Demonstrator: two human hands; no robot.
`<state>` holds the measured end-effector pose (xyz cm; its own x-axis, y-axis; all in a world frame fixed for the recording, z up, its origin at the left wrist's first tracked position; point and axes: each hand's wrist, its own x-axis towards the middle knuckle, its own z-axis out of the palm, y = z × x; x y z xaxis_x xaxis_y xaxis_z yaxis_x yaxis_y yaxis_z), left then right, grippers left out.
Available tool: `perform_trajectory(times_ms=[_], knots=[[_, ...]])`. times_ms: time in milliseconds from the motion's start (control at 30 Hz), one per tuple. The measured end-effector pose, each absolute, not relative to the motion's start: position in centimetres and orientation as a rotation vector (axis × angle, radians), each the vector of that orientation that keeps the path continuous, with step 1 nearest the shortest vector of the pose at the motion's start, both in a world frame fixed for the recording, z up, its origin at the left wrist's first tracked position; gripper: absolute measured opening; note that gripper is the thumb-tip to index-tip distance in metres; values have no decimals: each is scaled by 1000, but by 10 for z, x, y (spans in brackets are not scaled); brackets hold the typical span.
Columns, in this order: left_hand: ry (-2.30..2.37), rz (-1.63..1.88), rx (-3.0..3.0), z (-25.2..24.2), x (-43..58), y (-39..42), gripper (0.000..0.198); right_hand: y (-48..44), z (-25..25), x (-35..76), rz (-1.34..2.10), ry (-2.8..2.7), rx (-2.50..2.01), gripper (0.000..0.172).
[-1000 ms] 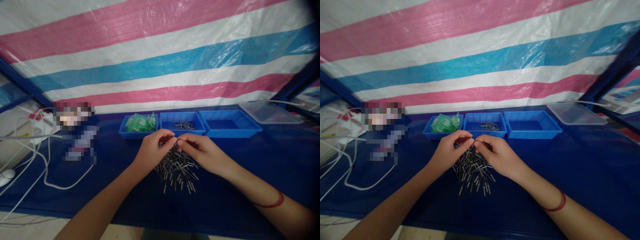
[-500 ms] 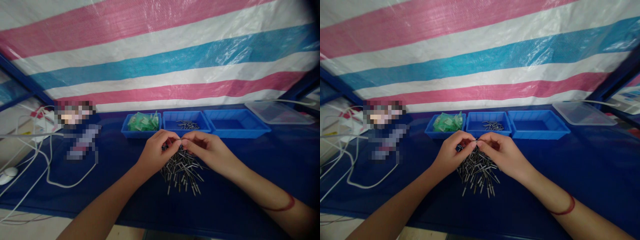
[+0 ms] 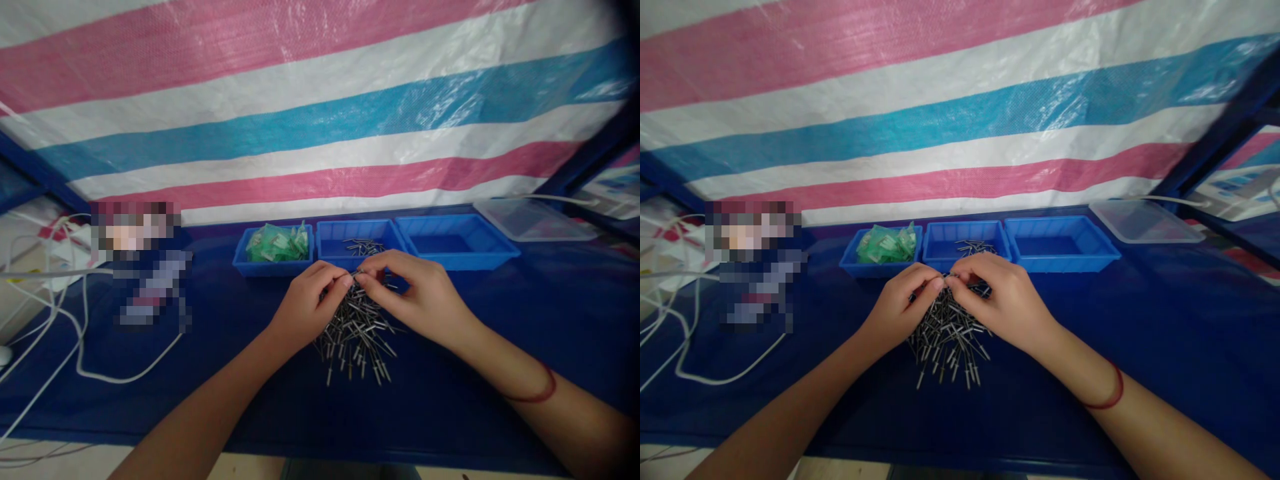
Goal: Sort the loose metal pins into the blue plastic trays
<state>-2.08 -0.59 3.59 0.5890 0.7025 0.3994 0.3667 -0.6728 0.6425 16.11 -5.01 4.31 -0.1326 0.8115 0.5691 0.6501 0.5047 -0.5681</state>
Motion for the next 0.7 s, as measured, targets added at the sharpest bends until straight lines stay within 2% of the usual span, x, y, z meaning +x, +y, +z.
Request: perform_trajectory(times_ms=[133,267,400,500,700], knots=[[854,902,2358,32,-18,-3,21,-44,44,164,214,-1879,-1182,10],[907,932,2424,30,-20,3,24,-31,41,178,-81,-1802,-1231,13],[763,710,2655,34,-25,4,16,-18,33,194,-368,-1832,-1490,26],[669,523,2814,36,-25,0,14,-19,33,197,-379,-1829,-1564,36],[617,404,2992,33,-21,-4,24,-32,40,187,-235,-1786,-1497,27]])
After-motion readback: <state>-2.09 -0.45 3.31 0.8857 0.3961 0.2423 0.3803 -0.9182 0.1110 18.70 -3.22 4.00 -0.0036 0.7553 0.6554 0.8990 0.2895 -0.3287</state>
